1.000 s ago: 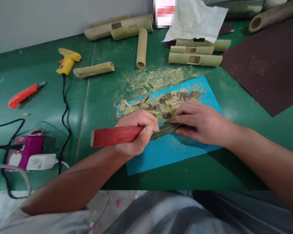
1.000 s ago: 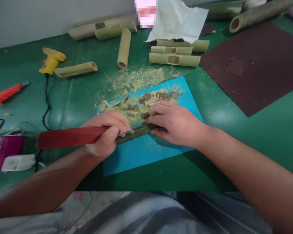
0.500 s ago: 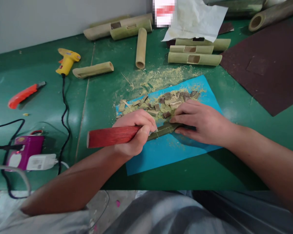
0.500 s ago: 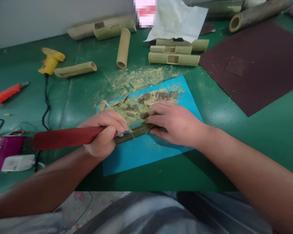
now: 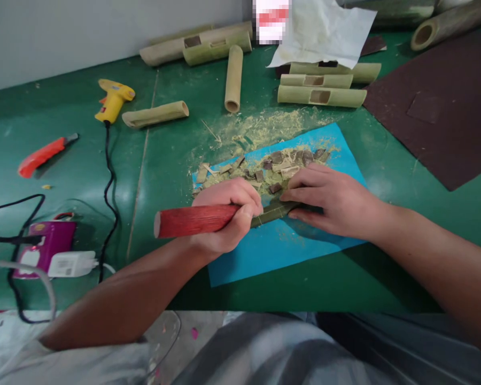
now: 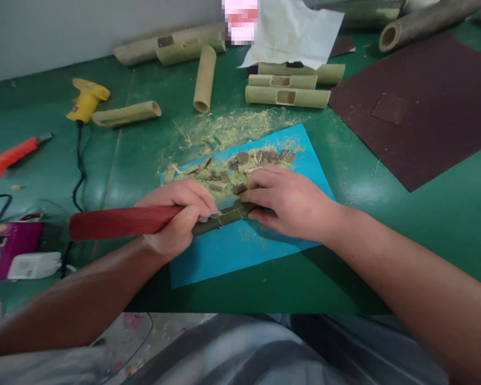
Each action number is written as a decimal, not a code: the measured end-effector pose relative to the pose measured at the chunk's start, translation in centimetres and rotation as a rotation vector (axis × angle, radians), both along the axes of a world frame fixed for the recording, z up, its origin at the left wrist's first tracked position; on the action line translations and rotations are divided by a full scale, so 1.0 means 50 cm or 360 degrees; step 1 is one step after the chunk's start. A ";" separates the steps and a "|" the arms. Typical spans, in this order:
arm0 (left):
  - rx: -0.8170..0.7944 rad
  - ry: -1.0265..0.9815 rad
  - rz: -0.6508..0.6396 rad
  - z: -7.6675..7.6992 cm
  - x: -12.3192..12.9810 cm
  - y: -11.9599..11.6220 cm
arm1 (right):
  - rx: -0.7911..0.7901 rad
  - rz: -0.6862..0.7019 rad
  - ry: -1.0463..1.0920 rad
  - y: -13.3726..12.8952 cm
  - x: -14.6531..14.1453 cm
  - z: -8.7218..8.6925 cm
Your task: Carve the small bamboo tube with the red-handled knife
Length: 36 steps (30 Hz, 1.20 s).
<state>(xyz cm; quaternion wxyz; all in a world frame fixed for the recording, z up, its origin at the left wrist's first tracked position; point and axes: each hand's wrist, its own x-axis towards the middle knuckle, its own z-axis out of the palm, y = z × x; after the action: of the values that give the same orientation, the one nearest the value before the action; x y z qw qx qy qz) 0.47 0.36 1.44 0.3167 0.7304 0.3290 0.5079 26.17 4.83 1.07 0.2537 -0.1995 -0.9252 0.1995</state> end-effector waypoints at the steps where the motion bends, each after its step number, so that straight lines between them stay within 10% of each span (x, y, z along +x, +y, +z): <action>1: 0.0013 -0.0005 0.0007 0.002 0.002 0.000 | -0.0003 0.0001 -0.0006 0.000 0.000 0.001; 21: 0.0037 -0.0146 0.0170 -0.024 0.003 0.001 | 0.0019 0.0002 0.0006 0.002 0.000 0.000; 36: -0.0048 0.0138 -0.0072 0.013 0.009 0.009 | 0.0006 -0.0003 -0.0014 0.001 0.003 0.000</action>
<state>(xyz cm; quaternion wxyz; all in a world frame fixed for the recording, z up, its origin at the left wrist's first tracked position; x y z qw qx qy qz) 0.93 0.81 2.08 0.3247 0.7540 0.3335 0.4636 26.31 4.87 1.05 0.2502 -0.2008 -0.9265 0.1965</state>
